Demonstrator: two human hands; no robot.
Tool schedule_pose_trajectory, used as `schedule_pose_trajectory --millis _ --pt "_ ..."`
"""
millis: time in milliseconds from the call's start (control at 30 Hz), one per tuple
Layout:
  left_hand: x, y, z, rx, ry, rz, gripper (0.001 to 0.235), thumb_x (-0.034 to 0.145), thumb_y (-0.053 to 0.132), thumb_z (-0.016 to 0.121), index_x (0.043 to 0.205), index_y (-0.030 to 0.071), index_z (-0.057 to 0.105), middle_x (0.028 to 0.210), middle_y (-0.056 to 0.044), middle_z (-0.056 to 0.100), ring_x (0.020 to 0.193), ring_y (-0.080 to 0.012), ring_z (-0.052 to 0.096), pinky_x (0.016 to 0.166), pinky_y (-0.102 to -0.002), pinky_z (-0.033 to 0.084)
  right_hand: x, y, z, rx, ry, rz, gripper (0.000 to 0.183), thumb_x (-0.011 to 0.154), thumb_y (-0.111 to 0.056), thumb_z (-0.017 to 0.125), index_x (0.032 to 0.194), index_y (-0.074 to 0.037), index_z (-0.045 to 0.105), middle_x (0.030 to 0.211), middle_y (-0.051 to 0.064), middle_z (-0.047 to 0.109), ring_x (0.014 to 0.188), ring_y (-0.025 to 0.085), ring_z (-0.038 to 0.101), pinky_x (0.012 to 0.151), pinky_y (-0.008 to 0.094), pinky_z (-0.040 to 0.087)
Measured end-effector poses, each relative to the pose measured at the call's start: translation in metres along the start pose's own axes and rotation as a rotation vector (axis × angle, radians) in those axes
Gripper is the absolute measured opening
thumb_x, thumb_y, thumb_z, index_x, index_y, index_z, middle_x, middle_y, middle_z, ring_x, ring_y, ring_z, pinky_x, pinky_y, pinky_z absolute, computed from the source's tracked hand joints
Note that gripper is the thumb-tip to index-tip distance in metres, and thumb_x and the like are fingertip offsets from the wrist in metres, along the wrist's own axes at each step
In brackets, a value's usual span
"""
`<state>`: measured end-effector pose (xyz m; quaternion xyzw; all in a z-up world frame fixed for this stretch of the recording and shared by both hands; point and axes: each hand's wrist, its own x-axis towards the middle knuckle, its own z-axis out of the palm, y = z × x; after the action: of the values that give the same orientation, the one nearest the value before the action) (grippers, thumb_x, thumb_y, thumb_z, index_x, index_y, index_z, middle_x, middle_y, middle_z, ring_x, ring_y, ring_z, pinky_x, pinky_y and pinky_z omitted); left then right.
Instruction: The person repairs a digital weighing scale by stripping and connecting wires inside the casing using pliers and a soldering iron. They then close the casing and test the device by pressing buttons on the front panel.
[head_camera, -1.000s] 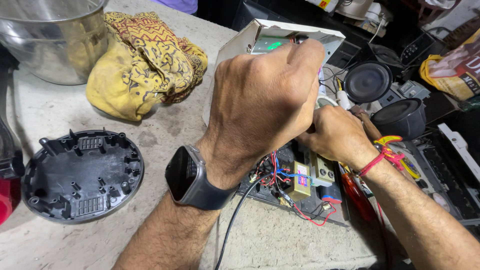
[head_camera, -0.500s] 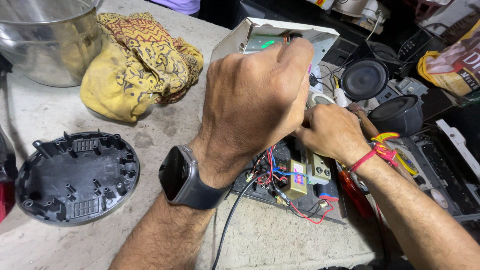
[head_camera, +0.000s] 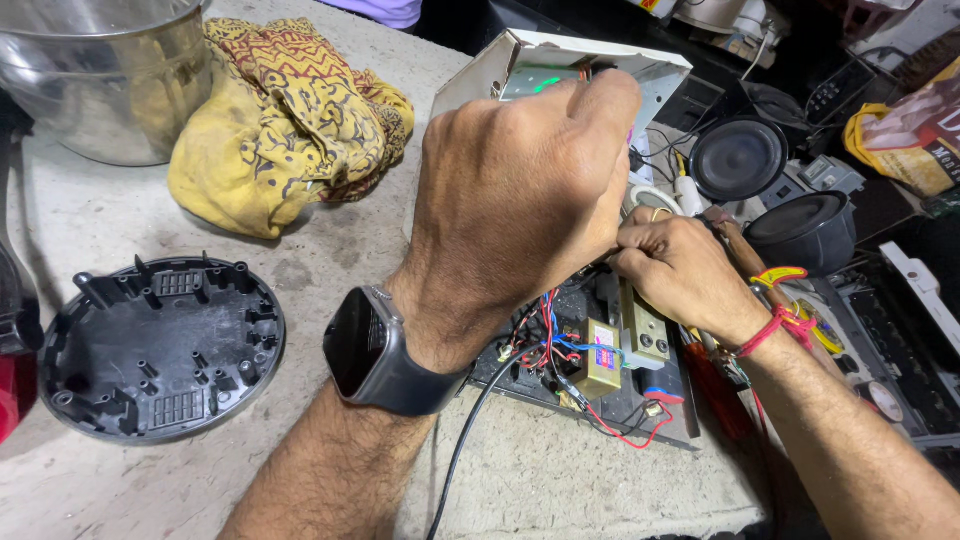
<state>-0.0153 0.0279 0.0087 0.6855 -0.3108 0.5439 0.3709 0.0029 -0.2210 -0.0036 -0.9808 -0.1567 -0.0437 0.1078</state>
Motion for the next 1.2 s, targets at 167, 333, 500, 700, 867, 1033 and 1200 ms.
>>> schedule_pose_trajectory --millis 167,333,500,700,867,1033,1200 --pt "0.0 0.001 0.0 -0.009 0.023 0.026 0.012 0.09 0.004 0.069 0.095 0.002 0.059 0.076 -0.012 0.064 0.065 -0.0351 0.068 0.054 -0.046 0.05 0.001 0.006 0.006 -0.038 0.082 -0.146 0.023 0.082 -0.014 0.058 0.093 -0.004 0.076 0.078 0.014 0.061 0.076 0.031 0.063 0.072 0.044 0.05" --pt "0.0 0.0 -0.001 -0.005 0.009 0.02 0.012 0.087 0.004 0.069 0.093 0.001 0.059 0.074 -0.013 0.064 0.063 -0.0355 0.067 0.053 -0.046 0.05 -0.001 0.004 0.007 -0.194 0.162 -0.098 0.023 0.082 -0.014 0.058 0.09 -0.005 0.077 0.081 0.016 0.059 0.081 0.035 0.063 0.073 0.049 0.049" --pt "-0.002 0.0 0.002 0.007 -0.019 -0.005 0.01 0.094 0.005 0.069 0.097 0.004 0.059 0.079 -0.012 0.065 0.069 -0.0345 0.068 0.059 -0.046 0.051 0.0 0.001 0.007 -0.086 0.03 0.005 0.025 0.082 -0.018 0.056 0.089 -0.009 0.079 0.078 0.013 0.062 0.079 0.032 0.064 0.075 0.047 0.051" --pt "-0.003 -0.001 0.003 0.005 -0.011 0.013 0.01 0.095 0.005 0.068 0.099 0.003 0.059 0.079 -0.012 0.065 0.07 -0.0331 0.069 0.059 -0.045 0.051 -0.001 0.001 0.01 -0.073 0.075 -0.149 0.021 0.083 -0.015 0.057 0.086 -0.003 0.073 0.078 0.014 0.059 0.084 0.033 0.061 0.078 0.045 0.051" --pt "-0.003 -0.001 0.003 0.011 -0.027 0.0 0.01 0.093 0.005 0.068 0.097 0.003 0.06 0.077 -0.011 0.065 0.067 -0.0337 0.068 0.057 -0.046 0.05 -0.002 0.001 0.011 -0.084 0.133 -0.152 0.027 0.081 -0.017 0.056 0.093 -0.006 0.077 0.084 0.014 0.06 0.087 0.033 0.061 0.077 0.046 0.049" --pt "0.0 0.002 0.001 -0.006 0.008 0.02 0.008 0.093 0.004 0.067 0.095 0.002 0.06 0.074 -0.012 0.064 0.064 -0.0359 0.067 0.052 -0.046 0.048 -0.004 0.001 0.01 -0.13 0.139 -0.108 0.026 0.081 -0.018 0.056 0.091 -0.007 0.077 0.086 0.014 0.062 0.091 0.033 0.062 0.08 0.048 0.049" --pt "0.006 0.01 -0.006 0.025 -0.012 0.058 0.006 0.096 0.006 0.068 0.097 0.003 0.063 0.079 -0.013 0.068 0.066 -0.035 0.067 0.056 -0.044 0.05 -0.004 -0.002 0.007 -0.15 0.132 -0.115 0.024 0.082 -0.02 0.058 0.087 -0.01 0.079 0.087 0.013 0.069 0.089 0.036 0.065 0.079 0.051 0.05"
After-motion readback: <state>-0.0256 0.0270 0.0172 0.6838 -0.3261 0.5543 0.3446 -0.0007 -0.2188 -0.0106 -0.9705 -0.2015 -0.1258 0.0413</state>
